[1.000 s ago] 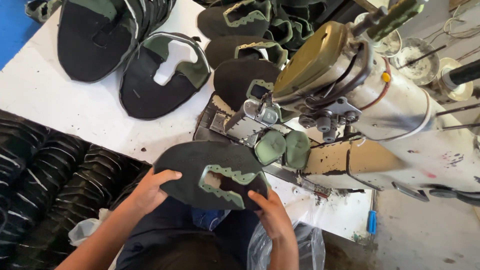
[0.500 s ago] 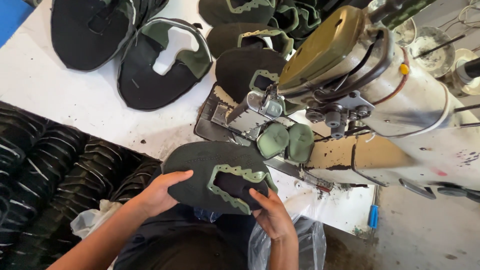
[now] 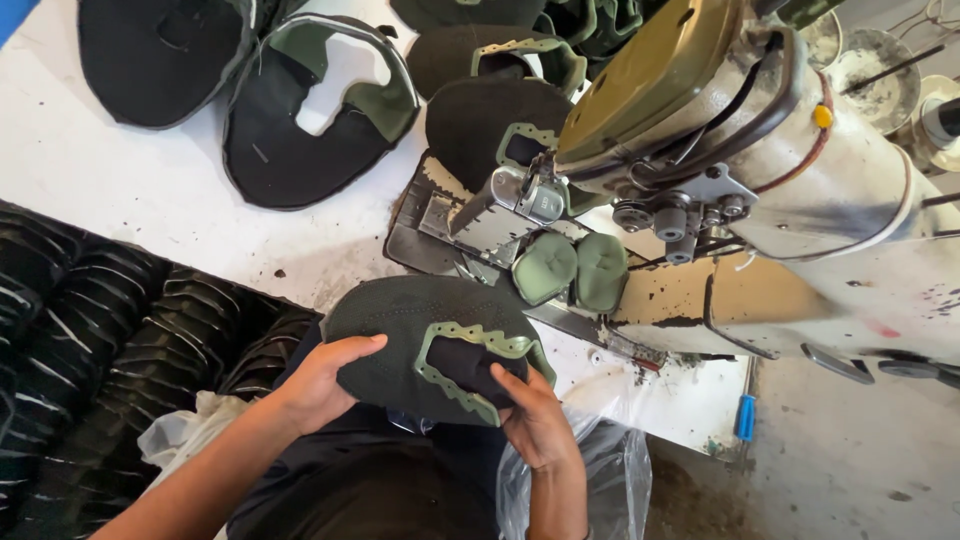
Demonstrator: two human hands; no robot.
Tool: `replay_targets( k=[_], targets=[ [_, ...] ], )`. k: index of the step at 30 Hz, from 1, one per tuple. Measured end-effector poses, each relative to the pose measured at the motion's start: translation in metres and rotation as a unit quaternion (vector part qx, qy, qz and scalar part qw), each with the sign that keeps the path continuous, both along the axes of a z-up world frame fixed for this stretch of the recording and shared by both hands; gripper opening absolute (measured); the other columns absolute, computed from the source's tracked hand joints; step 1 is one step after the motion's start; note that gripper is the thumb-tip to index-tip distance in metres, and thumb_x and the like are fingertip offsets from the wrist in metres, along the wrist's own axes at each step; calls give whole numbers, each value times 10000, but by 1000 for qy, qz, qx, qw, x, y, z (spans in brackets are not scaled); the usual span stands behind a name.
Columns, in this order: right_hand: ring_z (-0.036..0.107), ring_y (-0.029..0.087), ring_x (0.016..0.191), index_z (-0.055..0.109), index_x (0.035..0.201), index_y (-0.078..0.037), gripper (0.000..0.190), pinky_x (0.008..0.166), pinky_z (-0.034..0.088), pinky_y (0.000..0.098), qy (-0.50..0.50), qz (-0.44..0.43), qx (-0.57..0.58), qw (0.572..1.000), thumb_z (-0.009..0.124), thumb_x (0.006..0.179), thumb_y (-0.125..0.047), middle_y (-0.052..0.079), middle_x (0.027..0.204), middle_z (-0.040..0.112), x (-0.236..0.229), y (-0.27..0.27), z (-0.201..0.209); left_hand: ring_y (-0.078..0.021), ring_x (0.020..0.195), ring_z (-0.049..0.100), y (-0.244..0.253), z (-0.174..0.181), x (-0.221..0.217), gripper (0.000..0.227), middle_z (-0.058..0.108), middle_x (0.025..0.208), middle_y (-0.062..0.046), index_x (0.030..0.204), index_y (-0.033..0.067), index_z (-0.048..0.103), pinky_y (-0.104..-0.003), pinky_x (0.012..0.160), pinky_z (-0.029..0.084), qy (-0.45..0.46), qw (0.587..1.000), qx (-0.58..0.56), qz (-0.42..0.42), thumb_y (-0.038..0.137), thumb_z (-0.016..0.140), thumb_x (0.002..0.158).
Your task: The recorder is stitching various components of footwear using an industrial sewing machine.
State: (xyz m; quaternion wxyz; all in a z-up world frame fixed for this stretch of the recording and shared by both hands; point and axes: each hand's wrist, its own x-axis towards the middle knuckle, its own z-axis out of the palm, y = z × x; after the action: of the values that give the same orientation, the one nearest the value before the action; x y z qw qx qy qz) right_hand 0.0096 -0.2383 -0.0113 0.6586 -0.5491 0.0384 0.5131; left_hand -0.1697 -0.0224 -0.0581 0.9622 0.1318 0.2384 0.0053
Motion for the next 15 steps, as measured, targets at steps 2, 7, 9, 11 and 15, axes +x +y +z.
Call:
replay_targets(
  k=[2, 7, 9, 11, 15],
  targets=[
    [695, 243, 1111, 575, 1347, 39, 452, 972, 557, 396, -3, -1, 1, 1000, 657, 953, -167, 150, 1261, 696, -2, 0, -1, -293, 1127, 689, 0, 1, 1, 464, 710, 1256, -160, 1323, -39, 606, -465, 998, 515, 0, 1000, 9, 10, 178, 598, 914],
    [692, 260, 1136, 576, 1342, 37, 481, 988, 555, 416, -4, -8, -9, 1000, 598, 978, -277, 158, 1280, 698, -11, -1, -1, -295, 1089, 701, -5, -3, 0, 428, 728, 1209, -177, 1281, -70, 631, -455, 990, 524, 0, 999, -2, 47, 169, 603, 929],
    [695, 284, 1154, 578, 1334, 48, 520, 1003, 548, 428, -10, -34, -10, 999, 550, 997, -347, 181, 1284, 702, -14, -1, -2, -269, 1068, 710, -5, 3, 0, 403, 735, 1195, -137, 1269, -32, 646, -442, 972, 530, 4, 997, 7, 76, 139, 606, 907],
    [693, 294, 1154, 577, 1335, 58, 526, 1010, 541, 435, -15, -47, -8, 999, 548, 1007, -352, 191, 1279, 701, -14, -2, -6, -272, 1057, 712, -7, 1, 0, 394, 733, 1190, -145, 1263, -36, 649, -442, 963, 539, 8, 997, 11, 79, 136, 611, 911],
    [685, 308, 1155, 577, 1336, 66, 549, 1022, 528, 454, -25, -78, -7, 997, 557, 1004, -371, 198, 1274, 700, -11, 2, 7, -277, 1026, 723, -5, 12, 9, 377, 736, 1170, -154, 1241, -45, 661, -440, 933, 559, 27, 997, 21, 74, 141, 612, 917]
  ],
)
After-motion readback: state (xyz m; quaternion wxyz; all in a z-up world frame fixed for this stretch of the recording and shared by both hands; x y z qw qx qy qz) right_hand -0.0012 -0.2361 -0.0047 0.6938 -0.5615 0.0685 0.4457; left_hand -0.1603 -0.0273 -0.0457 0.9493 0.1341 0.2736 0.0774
